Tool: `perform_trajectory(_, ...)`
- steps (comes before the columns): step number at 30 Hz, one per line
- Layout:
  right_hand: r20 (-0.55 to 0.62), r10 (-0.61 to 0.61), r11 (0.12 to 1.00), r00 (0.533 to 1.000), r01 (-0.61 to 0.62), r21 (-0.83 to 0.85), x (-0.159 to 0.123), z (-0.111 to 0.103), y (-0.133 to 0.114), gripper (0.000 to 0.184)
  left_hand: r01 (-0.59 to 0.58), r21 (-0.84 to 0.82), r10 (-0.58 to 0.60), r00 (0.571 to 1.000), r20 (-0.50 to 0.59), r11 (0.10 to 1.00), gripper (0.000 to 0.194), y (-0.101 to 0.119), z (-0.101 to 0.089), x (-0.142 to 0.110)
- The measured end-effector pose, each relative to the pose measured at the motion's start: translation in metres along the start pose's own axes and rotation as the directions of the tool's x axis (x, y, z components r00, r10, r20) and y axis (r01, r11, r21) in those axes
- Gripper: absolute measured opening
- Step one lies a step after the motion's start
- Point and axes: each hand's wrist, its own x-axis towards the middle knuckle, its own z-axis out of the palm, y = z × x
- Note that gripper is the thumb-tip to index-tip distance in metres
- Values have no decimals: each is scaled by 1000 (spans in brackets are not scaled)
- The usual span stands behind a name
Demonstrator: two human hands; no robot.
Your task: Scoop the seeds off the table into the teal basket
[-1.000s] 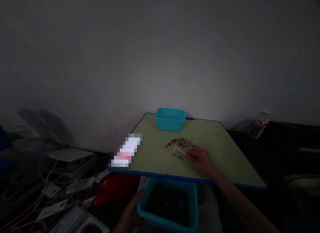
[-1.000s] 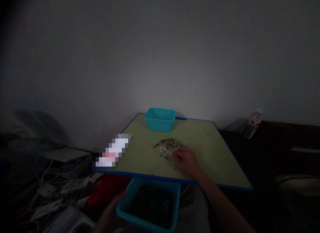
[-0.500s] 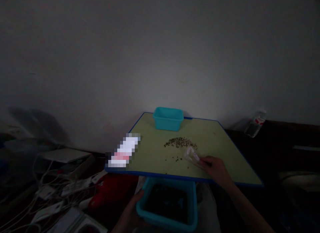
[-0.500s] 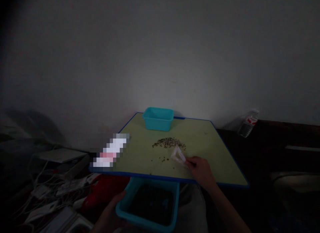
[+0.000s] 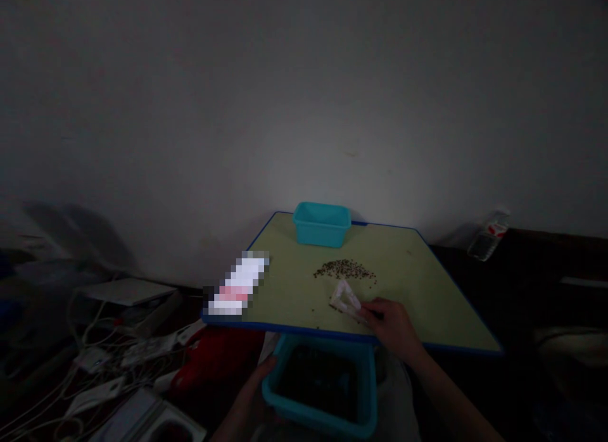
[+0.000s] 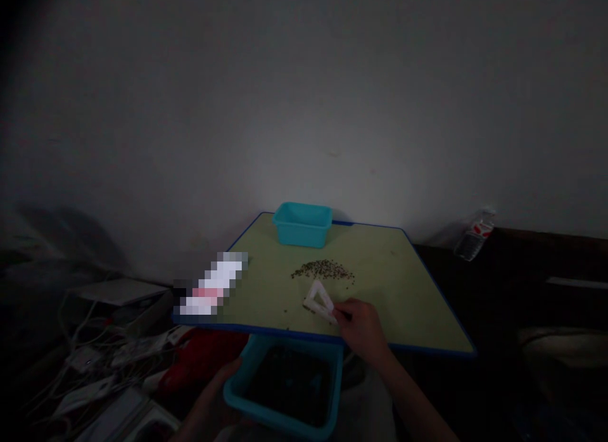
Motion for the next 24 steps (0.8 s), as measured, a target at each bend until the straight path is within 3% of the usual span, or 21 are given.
perform_trajectory(4, 72, -50, 997, 996, 46, 59, 2, 2, -9, 24, 14, 57, -10, 997, -76, 998, 73, 1, 0, 4)
perform_trajectory(8, 152, -131, 985, 980, 111, 131, 5, 6, -16, 24, 38, 37, -35, 996, -77, 999, 74, 1, -4, 11)
perform_trajectory(15, 166, -156, 971, 974, 120, 205, 6, 12, -21, 22, 29, 4, -29, 999, -37, 1000, 81, -2, -12, 18)
perform_trajectory(19, 188, -162, 956, 969, 108, 272, 5, 11, -19, 20, 45, 9, -44, 995, -90, 999, 77, -5, -10, 21)
perform_trajectory(24, 52, -44, 971, 998, 30, 237, 11, 1, -1, 21, 29, -7, -30, 997, -66, 1000, 78, -4, -13, 19)
